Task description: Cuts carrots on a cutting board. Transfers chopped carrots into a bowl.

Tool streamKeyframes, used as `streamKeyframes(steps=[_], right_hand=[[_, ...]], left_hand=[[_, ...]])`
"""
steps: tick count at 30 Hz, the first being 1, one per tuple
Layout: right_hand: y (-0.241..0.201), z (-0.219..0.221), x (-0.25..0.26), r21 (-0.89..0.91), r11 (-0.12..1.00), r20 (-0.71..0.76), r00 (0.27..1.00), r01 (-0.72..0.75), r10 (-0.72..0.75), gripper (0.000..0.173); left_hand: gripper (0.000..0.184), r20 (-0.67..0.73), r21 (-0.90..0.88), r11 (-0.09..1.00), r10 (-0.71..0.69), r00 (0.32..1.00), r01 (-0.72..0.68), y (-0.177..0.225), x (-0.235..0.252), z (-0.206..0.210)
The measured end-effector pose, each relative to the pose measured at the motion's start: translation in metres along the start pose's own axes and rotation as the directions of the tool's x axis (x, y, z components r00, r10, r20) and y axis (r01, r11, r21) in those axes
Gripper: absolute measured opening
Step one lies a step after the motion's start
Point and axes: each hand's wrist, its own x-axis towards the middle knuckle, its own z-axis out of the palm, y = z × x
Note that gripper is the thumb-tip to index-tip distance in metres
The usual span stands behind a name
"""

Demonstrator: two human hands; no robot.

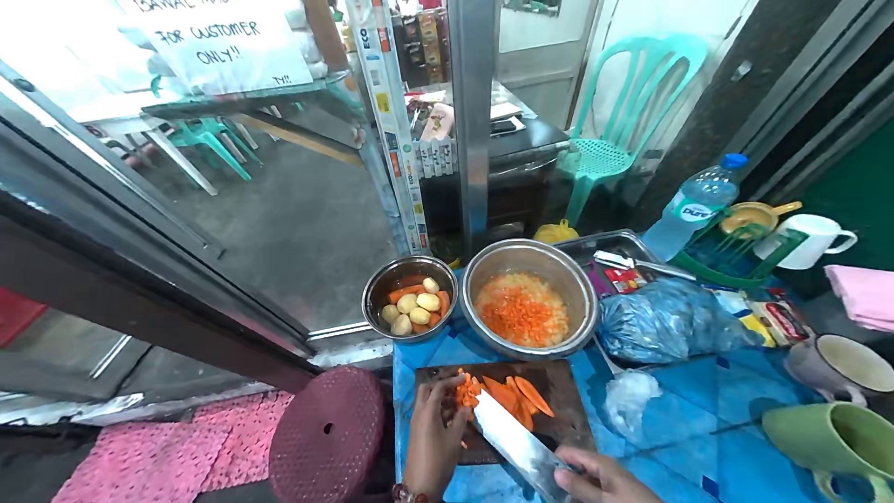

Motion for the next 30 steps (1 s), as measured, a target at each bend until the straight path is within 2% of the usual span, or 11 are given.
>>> streamKeyframes(steps=[5, 7, 9, 13, 16, 19, 20, 22, 25, 28, 30], right_hand=[[-0.041, -0.038, -0.033, 0.036, 0.996, -0.151, 0.986, 0.080, -0.074, 0.025], [-0.058, -0.054, -0.039, 0.039, 0.995, -0.229, 0.971, 0.087, -0.075, 0.024], [-0.076, -0.067, -0.038, -0.078, 0.997, -0.317, 0.948, 0.015, -0.039, 0.025], [-0.110, -0.075, -0.032, -0.370, 0.882, -0.419, 0.900, -0.290, 0.120, 0.037], [-0.110, -0.079, -0.032, -0.238, 0.939, -0.404, 0.905, -0.249, 0.137, 0.034], [-0.100, -0.081, -0.038, 0.078, 0.995, -0.337, 0.938, -0.063, 0.086, 0.027], [-0.096, -0.081, -0.040, 0.164, 0.986, -0.321, 0.945, -0.005, 0.058, 0.026], [-0.092, -0.080, -0.047, 0.295, 0.953, -0.295, 0.955, 0.065, 0.026, 0.023], [-0.086, -0.080, -0.058, 0.377, 0.921, -0.277, 0.961, 0.096, 0.013, 0.023], [-0.075, -0.077, -0.071, 0.371, 0.922, -0.280, 0.960, 0.108, 0.000, 0.024], [-0.064, -0.072, -0.081, 0.295, 0.947, -0.268, 0.962, 0.127, -0.046, 0.027]], left_hand=[[0.040, 0.095, -0.041, 0.994, 0.101, 0.990, -0.097, 0.077, 0.047, 0.009], [0.040, 0.166, -0.030, 0.998, 0.053, 0.985, -0.049, 0.108, 0.074, 0.017], [0.039, 0.192, 0.036, 0.996, 0.071, 0.979, -0.079, 0.125, 0.097, 0.029], [0.035, 0.232, 0.406, 0.896, 0.092, 0.968, -0.183, 0.131, 0.112, 0.048], [0.045, 0.239, 0.597, 0.768, 0.106, 0.965, -0.231, 0.133, 0.109, 0.075], [0.097, 0.378, 0.600, 0.690, 0.201, 0.904, -0.405, 0.128, 0.094, 0.097], [0.105, 0.420, 0.604, 0.656, 0.222, 0.880, -0.453, 0.127, 0.092, 0.103], [0.106, 0.448, 0.615, 0.613, 0.245, 0.860, -0.495, 0.125, 0.097, 0.112], [0.101, 0.462, 0.661, 0.595, 0.157, 0.873, -0.457, 0.130, 0.115, 0.114], [0.095, 0.469, 0.706, 0.560, 0.087, 0.879, -0.433, 0.131, 0.130, 0.103], [0.085, 0.436, 0.673, 0.611, 0.126, 0.891, -0.416, 0.131, 0.131, 0.084]])
